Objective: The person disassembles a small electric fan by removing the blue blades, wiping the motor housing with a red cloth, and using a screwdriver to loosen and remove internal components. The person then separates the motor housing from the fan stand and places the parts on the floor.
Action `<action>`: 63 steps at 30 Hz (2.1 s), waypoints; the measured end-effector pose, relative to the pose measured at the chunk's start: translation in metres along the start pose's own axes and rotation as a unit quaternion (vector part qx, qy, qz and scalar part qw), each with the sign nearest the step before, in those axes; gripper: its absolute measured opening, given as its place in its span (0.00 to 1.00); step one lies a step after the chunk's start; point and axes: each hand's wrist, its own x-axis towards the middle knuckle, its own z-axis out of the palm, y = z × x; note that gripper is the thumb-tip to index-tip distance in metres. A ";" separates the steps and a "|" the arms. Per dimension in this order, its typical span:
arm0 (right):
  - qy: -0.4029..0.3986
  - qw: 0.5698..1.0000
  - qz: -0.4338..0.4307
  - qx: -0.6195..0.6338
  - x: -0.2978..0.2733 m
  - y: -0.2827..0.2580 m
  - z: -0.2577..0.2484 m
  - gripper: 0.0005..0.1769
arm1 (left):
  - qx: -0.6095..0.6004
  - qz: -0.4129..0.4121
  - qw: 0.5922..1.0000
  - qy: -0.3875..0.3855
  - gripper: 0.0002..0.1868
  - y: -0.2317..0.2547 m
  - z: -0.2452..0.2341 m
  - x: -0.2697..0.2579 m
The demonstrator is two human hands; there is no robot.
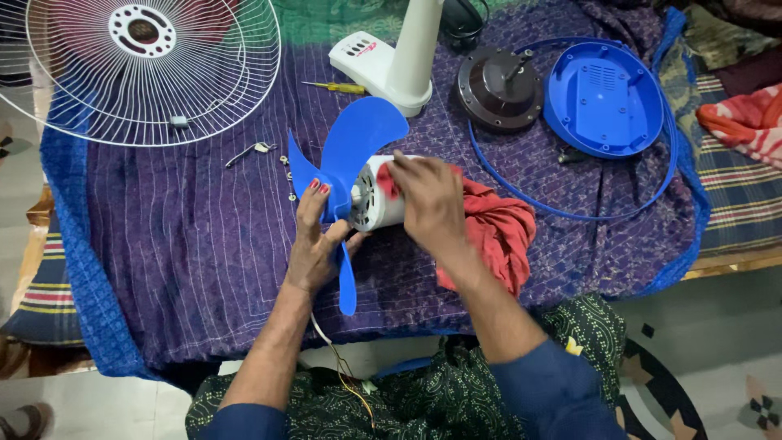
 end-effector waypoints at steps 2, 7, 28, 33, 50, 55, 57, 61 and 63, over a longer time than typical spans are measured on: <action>-0.055 0.998 0.027 0.014 0.027 0.014 0.004 0.17 | 0.000 0.003 1.000 0.001 0.26 0.002 -0.001 -0.001; -0.135 0.984 0.111 0.037 0.044 0.013 0.012 0.14 | -0.009 0.001 1.000 0.001 0.24 0.001 -0.002 -0.002; 0.062 0.995 0.080 0.025 -0.011 -0.024 0.001 0.14 | 0.002 0.009 1.000 -0.009 0.23 -0.005 -0.003 -0.009; 0.073 0.988 0.128 0.047 0.005 0.020 0.019 0.07 | -0.004 0.001 1.000 -0.012 0.24 -0.003 -0.002 -0.010; 0.086 0.930 0.308 0.184 -0.069 0.122 0.036 0.11 | -0.006 -0.009 1.000 -0.020 0.24 -0.002 -0.004 -0.015; 0.176 0.892 0.363 0.206 -0.053 0.076 -0.003 0.12 | -0.009 -0.002 1.000 -0.017 0.23 -0.005 -0.003 -0.011; 0.162 0.931 0.298 0.138 -0.052 0.040 -0.004 0.14 | -0.009 0.005 1.000 -0.014 0.22 -0.007 -0.003 -0.012; 0.063 0.994 0.033 0.087 -0.070 -0.029 0.009 0.24 | -0.005 -0.003 1.000 -0.015 0.23 -0.005 -0.002 -0.010; 0.093 0.992 0.047 0.073 -0.068 -0.024 0.014 0.23 | -0.008 -0.007 1.000 -0.020 0.23 -0.005 -0.003 -0.011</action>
